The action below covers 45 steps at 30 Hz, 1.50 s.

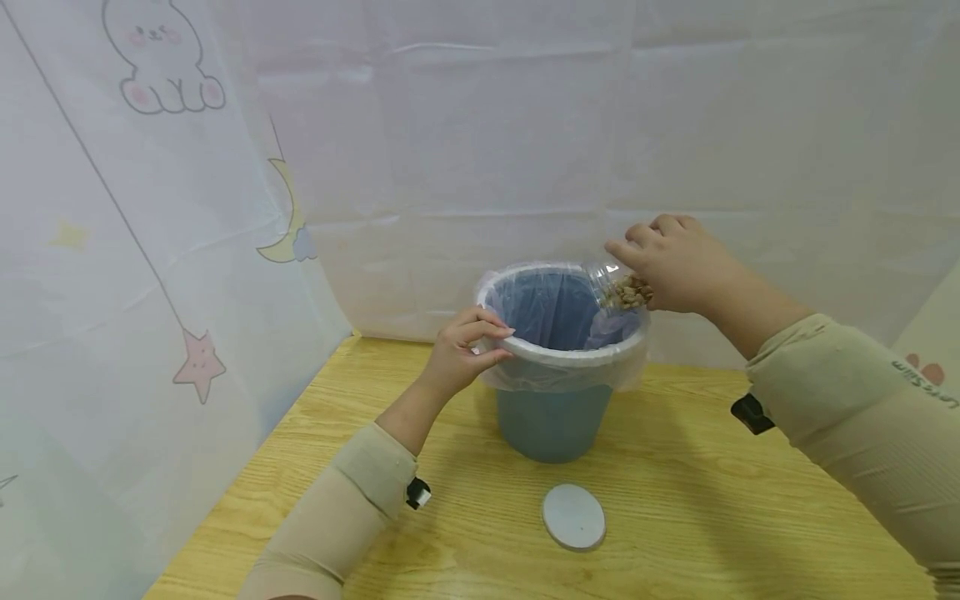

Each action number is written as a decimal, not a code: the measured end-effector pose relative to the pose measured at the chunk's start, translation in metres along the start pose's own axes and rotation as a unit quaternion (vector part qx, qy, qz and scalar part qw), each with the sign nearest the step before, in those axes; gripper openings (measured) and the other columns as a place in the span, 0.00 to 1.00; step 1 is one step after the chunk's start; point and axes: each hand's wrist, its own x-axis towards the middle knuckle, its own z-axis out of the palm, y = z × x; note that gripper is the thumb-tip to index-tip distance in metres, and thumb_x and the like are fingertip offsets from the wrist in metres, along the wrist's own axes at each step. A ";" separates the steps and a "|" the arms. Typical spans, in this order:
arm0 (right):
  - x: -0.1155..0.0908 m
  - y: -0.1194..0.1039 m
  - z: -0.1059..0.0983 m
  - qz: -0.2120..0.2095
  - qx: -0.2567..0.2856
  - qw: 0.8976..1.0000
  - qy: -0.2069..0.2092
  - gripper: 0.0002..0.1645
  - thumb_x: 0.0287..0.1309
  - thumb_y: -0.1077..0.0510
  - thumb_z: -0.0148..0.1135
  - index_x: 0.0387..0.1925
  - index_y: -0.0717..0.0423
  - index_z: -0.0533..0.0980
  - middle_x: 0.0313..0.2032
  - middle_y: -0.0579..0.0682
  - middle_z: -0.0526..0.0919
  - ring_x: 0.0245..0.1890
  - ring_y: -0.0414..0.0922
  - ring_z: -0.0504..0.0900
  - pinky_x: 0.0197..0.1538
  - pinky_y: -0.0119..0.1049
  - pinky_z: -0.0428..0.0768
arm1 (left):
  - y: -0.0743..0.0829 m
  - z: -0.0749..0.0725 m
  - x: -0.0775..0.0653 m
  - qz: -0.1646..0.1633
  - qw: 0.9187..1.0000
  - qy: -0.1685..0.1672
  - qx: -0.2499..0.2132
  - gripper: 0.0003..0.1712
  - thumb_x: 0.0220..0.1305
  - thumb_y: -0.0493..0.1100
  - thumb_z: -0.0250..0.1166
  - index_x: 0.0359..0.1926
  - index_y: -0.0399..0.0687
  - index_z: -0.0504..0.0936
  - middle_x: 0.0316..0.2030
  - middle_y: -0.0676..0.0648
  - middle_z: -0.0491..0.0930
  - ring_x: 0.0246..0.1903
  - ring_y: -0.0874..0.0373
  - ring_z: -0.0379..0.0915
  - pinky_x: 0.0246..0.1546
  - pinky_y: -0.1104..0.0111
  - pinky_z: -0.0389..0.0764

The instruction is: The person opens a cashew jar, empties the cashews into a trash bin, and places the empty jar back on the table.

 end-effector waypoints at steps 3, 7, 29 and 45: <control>0.000 0.000 0.000 0.003 0.002 1.000 -0.007 0.58 0.31 0.48 0.78 0.64 0.57 0.59 0.54 0.64 0.68 0.51 0.66 0.67 0.53 0.61 0.64 | 0.000 0.000 0.000 0.002 1.000 0.000 0.001 0.16 0.40 0.30 0.73 0.35 0.38 0.84 0.35 0.45 0.77 0.39 0.55 0.72 0.39 0.67 0.77; -0.001 -0.001 0.001 0.009 0.009 1.000 -0.014 0.58 0.31 0.48 0.77 0.65 0.57 0.58 0.55 0.64 0.67 0.52 0.66 0.66 0.54 0.61 0.63 | 0.000 0.000 0.000 0.003 1.000 0.001 -0.001 0.16 0.40 0.29 0.73 0.35 0.38 0.84 0.35 0.45 0.77 0.39 0.54 0.72 0.39 0.67 0.77; 0.000 -0.001 0.001 0.018 0.024 0.999 -0.012 0.58 0.31 0.48 0.78 0.63 0.58 0.58 0.54 0.64 0.68 0.51 0.67 0.66 0.52 0.62 0.64 | 0.004 -0.001 0.003 0.015 1.000 0.003 0.000 0.17 0.37 0.29 0.73 0.35 0.35 0.83 0.34 0.43 0.77 0.38 0.53 0.72 0.41 0.67 0.77; 0.002 -0.001 0.001 0.001 -0.003 1.000 0.001 0.58 0.28 0.48 0.79 0.64 0.57 0.60 0.55 0.63 0.68 0.52 0.66 0.65 0.54 0.61 0.63 | -0.001 0.000 0.000 0.004 1.000 0.004 0.005 0.17 0.38 0.30 0.74 0.35 0.37 0.83 0.35 0.44 0.77 0.39 0.53 0.72 0.42 0.67 0.76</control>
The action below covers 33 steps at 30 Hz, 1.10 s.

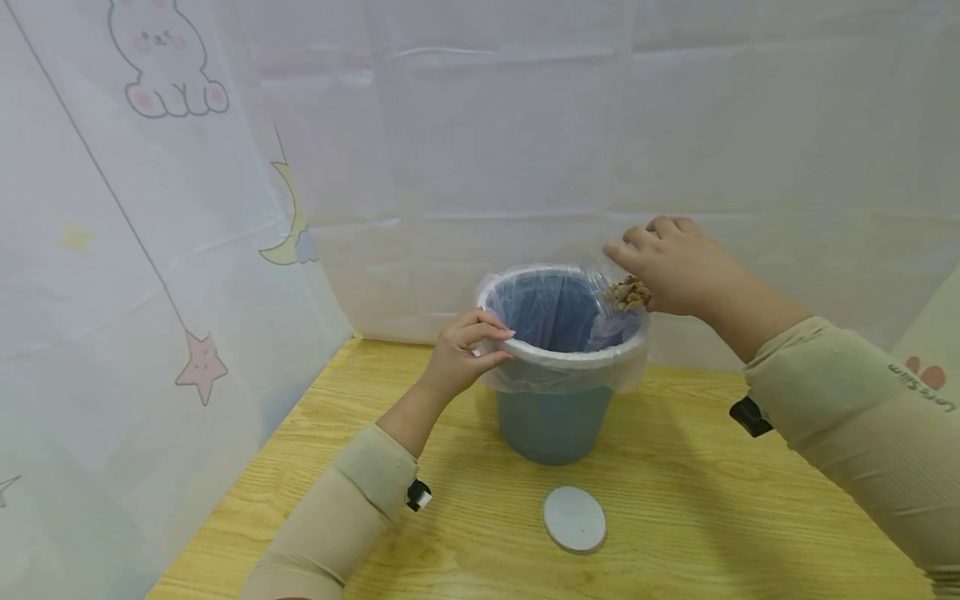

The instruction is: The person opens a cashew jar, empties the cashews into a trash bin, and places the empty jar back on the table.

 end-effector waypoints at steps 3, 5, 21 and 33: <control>0.000 0.000 0.000 -0.002 -0.002 1.000 0.005 0.58 0.28 0.48 0.79 0.63 0.56 0.60 0.54 0.63 0.68 0.52 0.66 0.65 0.54 0.61 0.63 | 0.000 0.000 0.000 -0.005 1.000 -0.002 -0.001 0.16 0.40 0.31 0.73 0.36 0.38 0.84 0.36 0.45 0.77 0.40 0.54 0.72 0.41 0.67 0.77; 0.000 0.000 0.001 -0.002 -0.002 1.000 0.006 0.59 0.28 0.48 0.79 0.63 0.56 0.59 0.54 0.63 0.68 0.52 0.66 0.65 0.54 0.61 0.63 | 0.000 -0.001 0.000 -0.007 1.000 -0.004 0.000 0.16 0.40 0.31 0.73 0.36 0.39 0.84 0.36 0.45 0.77 0.40 0.54 0.72 0.41 0.67 0.77; 0.000 0.000 0.000 0.004 -0.004 1.000 -0.001 0.58 0.28 0.52 0.79 0.64 0.56 0.60 0.55 0.64 0.67 0.53 0.66 0.64 0.55 0.61 0.61 | -0.001 0.000 0.001 -0.008 1.000 -0.006 -0.002 0.15 0.41 0.31 0.73 0.36 0.38 0.83 0.36 0.45 0.76 0.40 0.54 0.72 0.41 0.67 0.77; 0.000 -0.001 0.000 -0.005 -0.018 1.000 -0.004 0.57 0.29 0.52 0.79 0.63 0.55 0.61 0.55 0.64 0.67 0.54 0.66 0.64 0.56 0.61 0.61 | -0.004 -0.001 0.000 -0.006 1.000 -0.009 0.002 0.15 0.41 0.32 0.73 0.36 0.40 0.84 0.36 0.46 0.76 0.40 0.55 0.72 0.40 0.68 0.77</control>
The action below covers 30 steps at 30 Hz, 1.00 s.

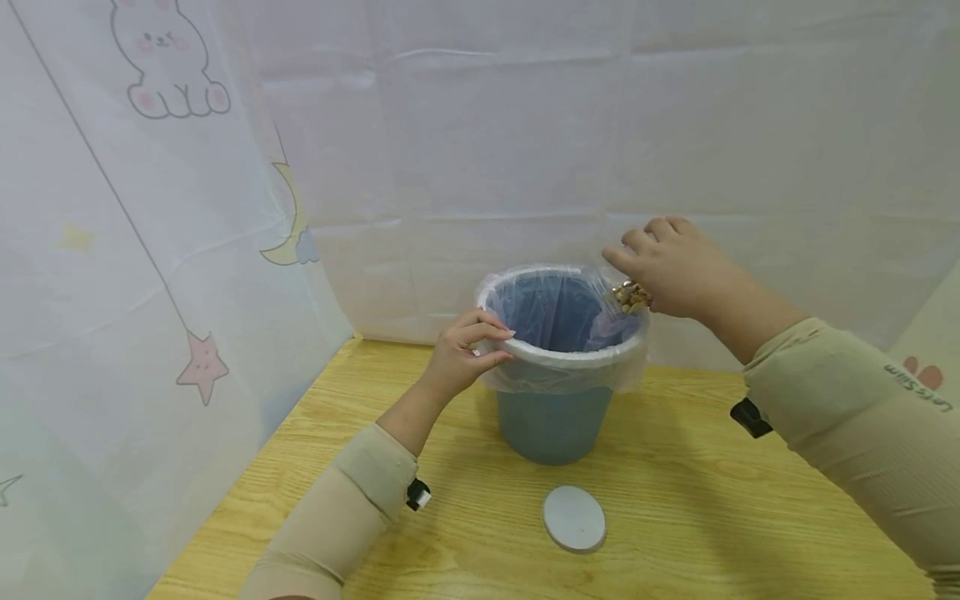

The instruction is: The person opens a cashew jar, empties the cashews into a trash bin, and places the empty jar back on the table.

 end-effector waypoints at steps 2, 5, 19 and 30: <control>0.000 0.000 0.000 -0.001 -0.001 1.000 0.001 0.56 0.29 0.52 0.79 0.63 0.55 0.61 0.55 0.64 0.67 0.54 0.66 0.64 0.56 0.61 0.61 | 0.000 0.000 0.000 0.001 1.000 0.000 0.001 0.15 0.41 0.32 0.73 0.36 0.40 0.84 0.36 0.46 0.76 0.40 0.55 0.72 0.40 0.68 0.77; 0.000 -0.001 0.001 -0.002 -0.002 1.000 0.005 0.55 0.29 0.53 0.79 0.63 0.55 0.61 0.55 0.64 0.67 0.54 0.66 0.64 0.56 0.61 0.61 | 0.000 0.000 0.000 0.001 1.000 0.001 0.001 0.15 0.41 0.32 0.73 0.36 0.40 0.84 0.37 0.46 0.76 0.40 0.55 0.72 0.40 0.68 0.77; -0.001 -0.002 0.002 -0.011 -0.006 1.000 0.021 0.53 0.29 0.55 0.79 0.60 0.56 0.62 0.53 0.64 0.68 0.52 0.65 0.65 0.56 0.60 0.61 | 0.001 -0.001 0.000 0.003 1.000 0.002 -0.001 0.16 0.41 0.31 0.73 0.36 0.39 0.84 0.37 0.46 0.76 0.40 0.55 0.72 0.40 0.67 0.77; -0.002 -0.004 0.002 -0.010 -0.016 1.000 0.011 0.52 0.31 0.55 0.78 0.61 0.56 0.62 0.53 0.64 0.68 0.52 0.65 0.66 0.55 0.60 0.62 | 0.002 -0.001 0.000 0.004 1.000 0.003 0.006 0.15 0.41 0.32 0.73 0.36 0.40 0.84 0.36 0.46 0.76 0.40 0.55 0.71 0.41 0.67 0.77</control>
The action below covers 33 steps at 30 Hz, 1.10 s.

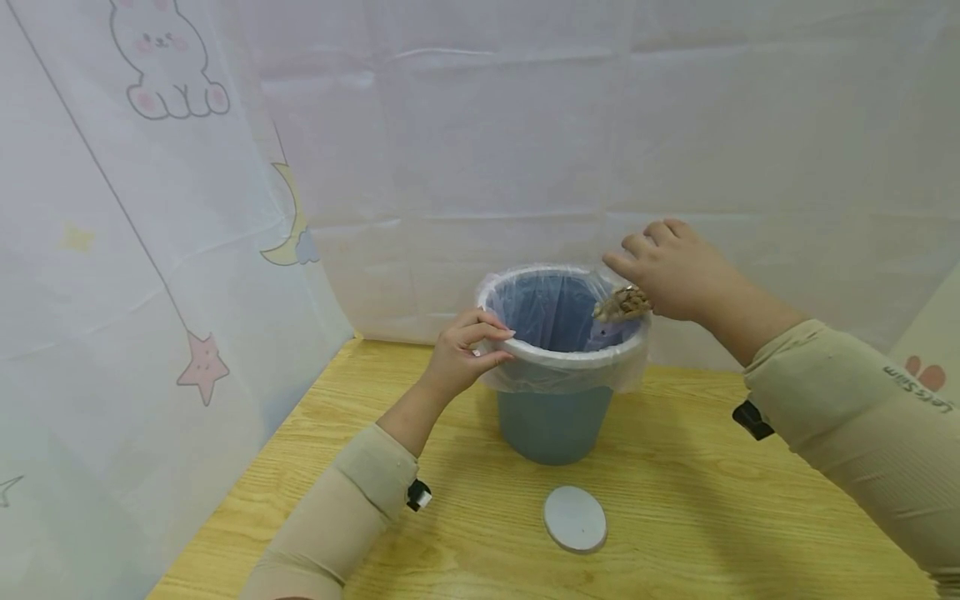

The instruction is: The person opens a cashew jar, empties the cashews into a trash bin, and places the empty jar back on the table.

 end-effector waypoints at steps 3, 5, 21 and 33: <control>0.000 0.000 0.001 0.003 0.002 1.000 -0.006 0.53 0.31 0.52 0.78 0.61 0.55 0.62 0.54 0.64 0.68 0.52 0.65 0.66 0.55 0.60 0.62 | -0.001 0.000 0.000 0.002 1.000 0.002 0.003 0.16 0.41 0.32 0.73 0.36 0.40 0.84 0.36 0.46 0.77 0.40 0.55 0.71 0.41 0.67 0.76; 0.000 0.000 0.002 0.006 0.004 1.000 -0.011 0.55 0.30 0.49 0.78 0.62 0.56 0.62 0.54 0.63 0.68 0.53 0.65 0.66 0.55 0.60 0.62 | -0.001 0.000 0.000 0.002 1.000 0.002 0.003 0.16 0.41 0.32 0.73 0.36 0.40 0.84 0.36 0.46 0.77 0.40 0.55 0.71 0.41 0.67 0.76; 0.001 0.001 0.004 0.015 0.017 1.000 -0.014 0.57 0.31 0.46 0.77 0.64 0.57 0.60 0.54 0.64 0.67 0.52 0.66 0.65 0.53 0.62 0.63 | -0.002 0.000 -0.001 0.001 1.000 0.001 -0.001 0.15 0.41 0.32 0.73 0.36 0.40 0.84 0.36 0.46 0.76 0.40 0.54 0.71 0.41 0.67 0.77; 0.002 0.002 0.004 0.005 0.015 1.000 -0.003 0.56 0.30 0.48 0.78 0.63 0.56 0.61 0.54 0.63 0.67 0.53 0.65 0.65 0.55 0.60 0.62 | 0.000 0.001 0.000 0.000 1.000 0.001 -0.005 0.15 0.41 0.32 0.73 0.36 0.40 0.84 0.36 0.45 0.76 0.40 0.54 0.72 0.40 0.67 0.77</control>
